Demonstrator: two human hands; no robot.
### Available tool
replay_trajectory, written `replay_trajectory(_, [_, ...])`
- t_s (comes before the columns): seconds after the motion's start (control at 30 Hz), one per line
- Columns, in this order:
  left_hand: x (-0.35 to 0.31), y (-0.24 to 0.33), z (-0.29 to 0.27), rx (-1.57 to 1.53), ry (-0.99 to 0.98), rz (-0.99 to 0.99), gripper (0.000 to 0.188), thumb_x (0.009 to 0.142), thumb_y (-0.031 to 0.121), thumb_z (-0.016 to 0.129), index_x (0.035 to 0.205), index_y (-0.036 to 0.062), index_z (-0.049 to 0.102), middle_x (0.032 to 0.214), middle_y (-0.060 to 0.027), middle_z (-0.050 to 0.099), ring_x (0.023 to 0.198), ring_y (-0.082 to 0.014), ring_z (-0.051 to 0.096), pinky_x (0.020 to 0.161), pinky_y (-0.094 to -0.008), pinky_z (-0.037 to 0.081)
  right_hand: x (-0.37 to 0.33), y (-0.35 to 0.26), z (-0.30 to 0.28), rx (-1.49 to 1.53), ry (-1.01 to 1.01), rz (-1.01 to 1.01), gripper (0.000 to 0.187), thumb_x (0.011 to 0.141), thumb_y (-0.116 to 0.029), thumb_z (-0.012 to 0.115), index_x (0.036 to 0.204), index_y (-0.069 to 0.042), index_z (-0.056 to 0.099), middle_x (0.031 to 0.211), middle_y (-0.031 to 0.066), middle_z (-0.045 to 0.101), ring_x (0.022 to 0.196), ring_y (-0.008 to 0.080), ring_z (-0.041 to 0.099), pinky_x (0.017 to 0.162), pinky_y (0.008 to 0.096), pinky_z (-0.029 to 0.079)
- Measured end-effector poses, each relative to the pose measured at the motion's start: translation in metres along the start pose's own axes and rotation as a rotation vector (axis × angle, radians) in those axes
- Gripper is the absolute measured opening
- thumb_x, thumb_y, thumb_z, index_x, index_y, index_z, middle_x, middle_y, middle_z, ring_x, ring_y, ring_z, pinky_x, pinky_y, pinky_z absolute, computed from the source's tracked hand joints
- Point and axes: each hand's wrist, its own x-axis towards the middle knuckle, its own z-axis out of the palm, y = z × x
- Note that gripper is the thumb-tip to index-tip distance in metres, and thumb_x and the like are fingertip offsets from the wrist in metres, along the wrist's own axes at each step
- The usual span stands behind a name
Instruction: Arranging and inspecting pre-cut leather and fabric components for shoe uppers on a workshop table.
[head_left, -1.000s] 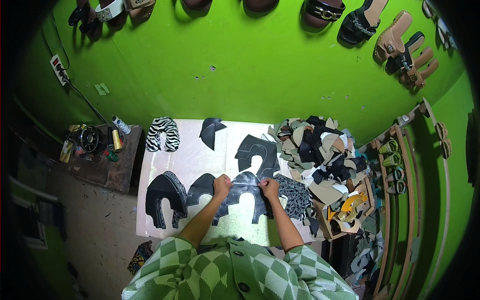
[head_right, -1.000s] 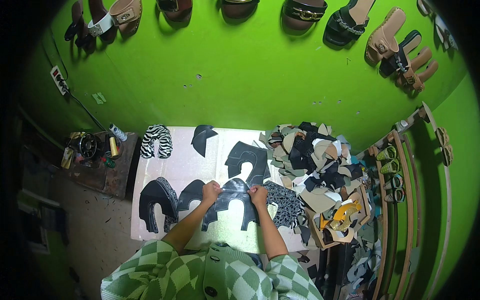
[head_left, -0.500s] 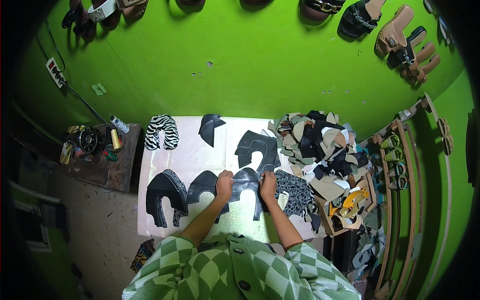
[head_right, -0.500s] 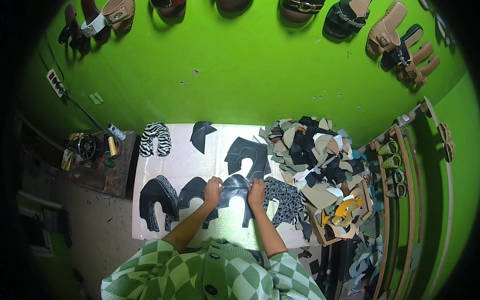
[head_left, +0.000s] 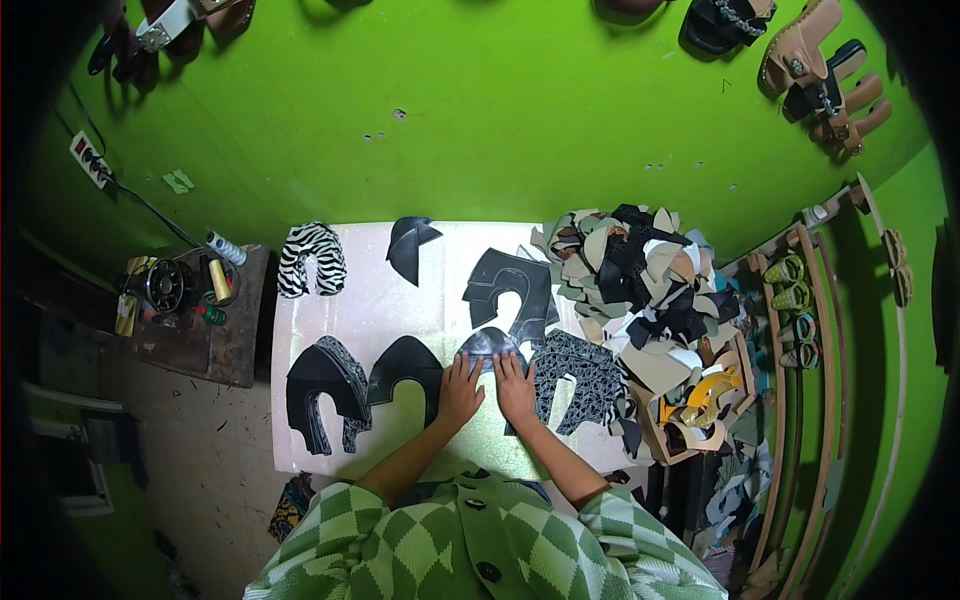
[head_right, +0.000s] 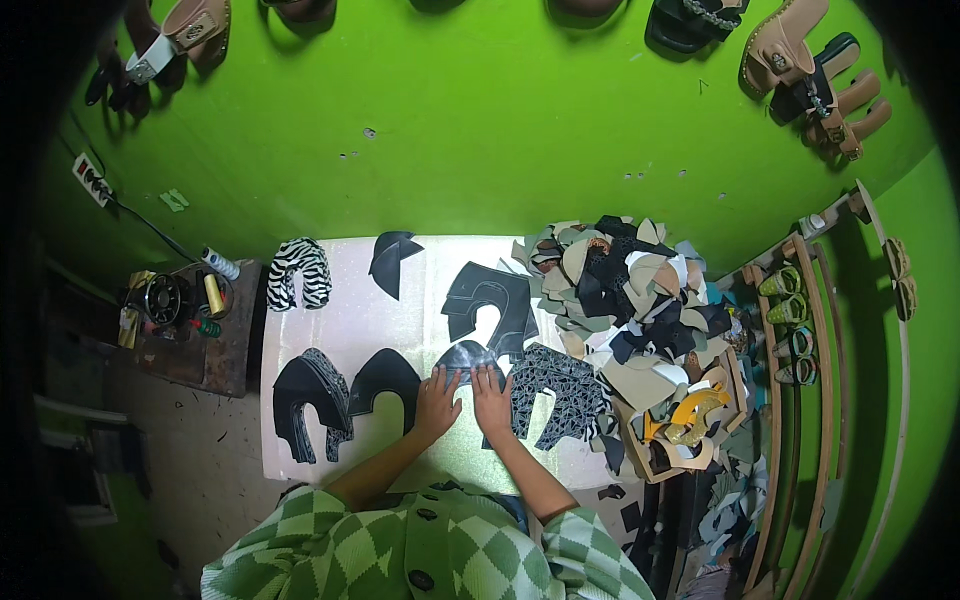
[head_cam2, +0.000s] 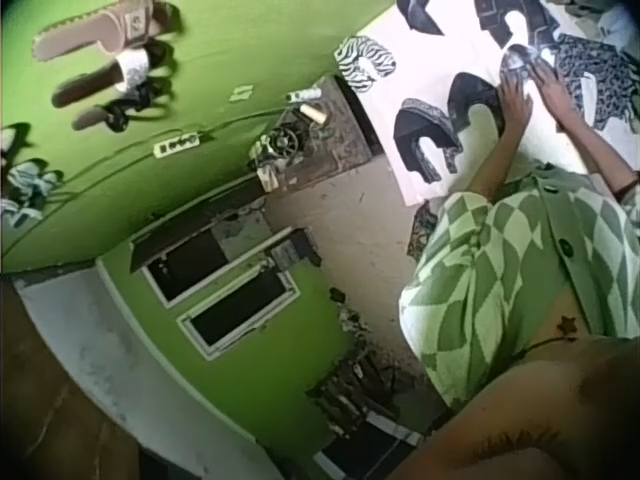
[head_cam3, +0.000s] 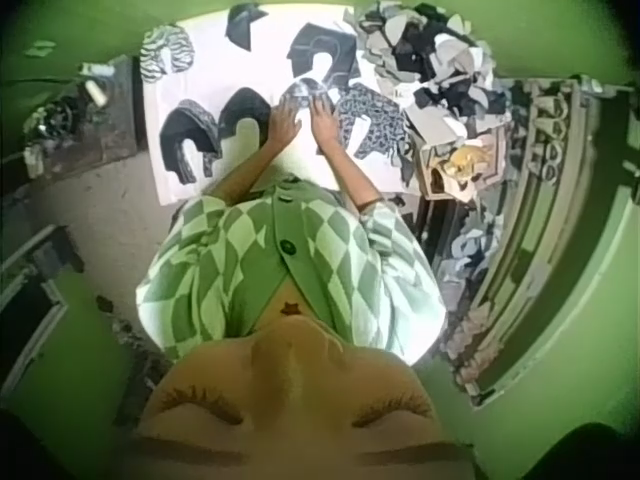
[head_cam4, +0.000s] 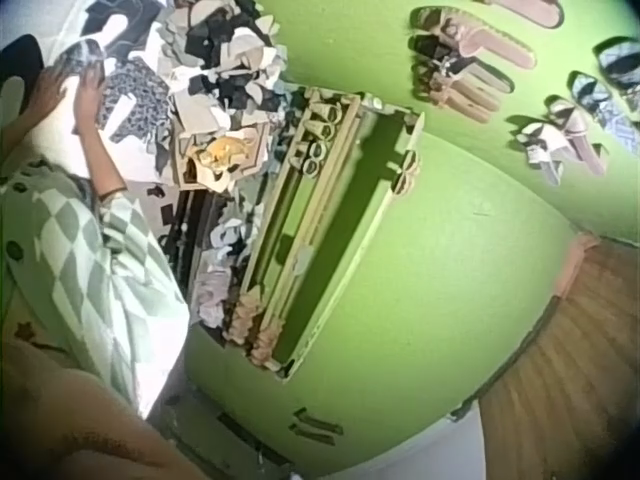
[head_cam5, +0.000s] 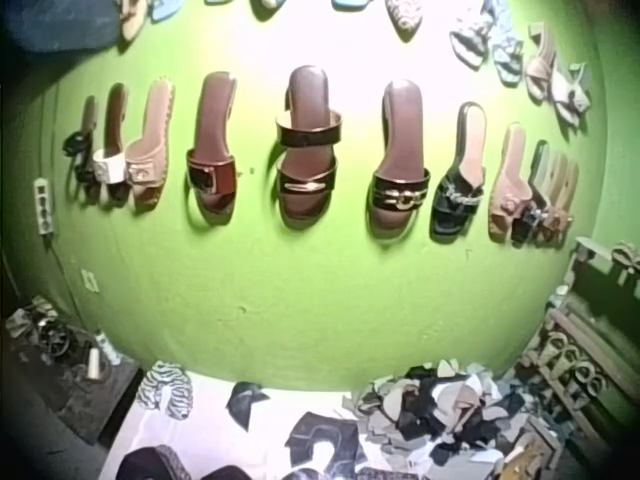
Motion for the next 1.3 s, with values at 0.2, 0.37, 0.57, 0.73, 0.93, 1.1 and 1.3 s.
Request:
replay_trajectory(0.2, [0.000, -0.001, 0.001, 0.029, -0.022, 0.014, 0.055, 0.077, 0.026, 0.055, 0.125, 0.0051, 0.040, 0.121, -0.0263, 0.041, 0.112, -0.0371, 0.040, 0.089, -0.0433, 0.033, 0.004, 0.001, 0.003, 0.023, 0.002, 0.000, 0.045, 0.083, -0.015, 0.042, 0.128, -0.010, 0.038, 0.128, 0.0090, 0.042, 0.122, 0.0222, 0.036, 0.097, 0.0548, 0.024])
replay_trajectory(0.37, [0.002, 0.000, 0.004, 0.087, -0.033, 0.043, 0.060, 0.076, 0.030, 0.056, 0.128, 0.0063, 0.037, 0.120, -0.0261, 0.041, 0.112, -0.0375, 0.040, 0.089, -0.0432, 0.033, 0.006, -0.006, -0.002, 0.017, -0.019, 0.052, 0.044, 0.083, -0.015, 0.044, 0.127, -0.014, 0.040, 0.127, 0.0101, 0.042, 0.121, 0.0232, 0.038, 0.095, 0.0552, 0.025])
replay_trajectory(0.57, [0.003, 0.009, 0.009, 0.218, -0.009, 0.001, 0.063, 0.075, 0.034, 0.057, 0.129, 0.0071, 0.036, 0.117, -0.0253, 0.044, 0.111, -0.0370, 0.041, 0.089, -0.0422, 0.033, 0.005, -0.001, -0.002, -0.040, 0.047, 0.001, 0.044, 0.083, -0.016, 0.043, 0.126, -0.016, 0.040, 0.124, 0.0097, 0.045, 0.118, 0.0221, 0.040, 0.093, 0.0530, 0.025])
replay_trajectory(0.73, [0.002, 0.004, -0.003, 0.179, -0.070, -0.014, 0.059, 0.076, 0.033, 0.056, 0.127, 0.0087, 0.040, 0.120, -0.0199, 0.044, 0.112, -0.0321, 0.041, 0.089, -0.0396, 0.033, -0.006, 0.013, -0.006, -0.017, 0.042, 0.000, 0.045, 0.083, -0.013, 0.040, 0.128, -0.015, 0.039, 0.127, 0.0053, 0.043, 0.119, 0.0193, 0.039, 0.094, 0.0485, 0.026])
replay_trajectory(0.93, [0.004, 0.006, -0.009, 0.171, -0.044, -0.002, 0.055, 0.077, 0.031, 0.054, 0.126, 0.0096, 0.042, 0.119, -0.0191, 0.045, 0.111, -0.0312, 0.042, 0.091, -0.0390, 0.031, -0.010, 0.028, -0.004, -0.140, 0.052, -0.025, 0.041, 0.083, -0.014, 0.041, 0.124, -0.008, 0.044, 0.127, 0.0035, 0.044, 0.113, 0.0197, 0.042, 0.091, 0.0386, 0.033])
replay_trajectory(1.1, [0.006, 0.009, -0.010, 0.136, -0.068, 0.005, 0.055, 0.077, 0.031, 0.054, 0.127, 0.0099, 0.041, 0.120, -0.0215, 0.043, 0.112, -0.0331, 0.041, 0.092, -0.0411, 0.030, -0.008, 0.028, -0.007, -0.127, 0.063, -0.005, 0.039, 0.083, -0.012, 0.042, 0.121, -0.008, 0.047, 0.122, 0.0034, 0.048, 0.111, 0.0206, 0.044, 0.090, 0.0395, 0.033])
replay_trajectory(1.3, [0.009, 0.009, -0.010, 0.071, 0.011, -0.098, 0.047, 0.077, 0.031, 0.055, 0.121, 0.0136, 0.048, 0.118, -0.0197, 0.045, 0.109, -0.0299, 0.043, 0.092, -0.0436, 0.026, 0.002, 0.029, -0.023, 0.091, 0.075, 0.104, 0.035, 0.078, -0.014, 0.050, 0.113, -0.011, 0.054, 0.111, 0.0055, 0.055, 0.103, 0.0209, 0.049, 0.083, 0.0394, 0.036])
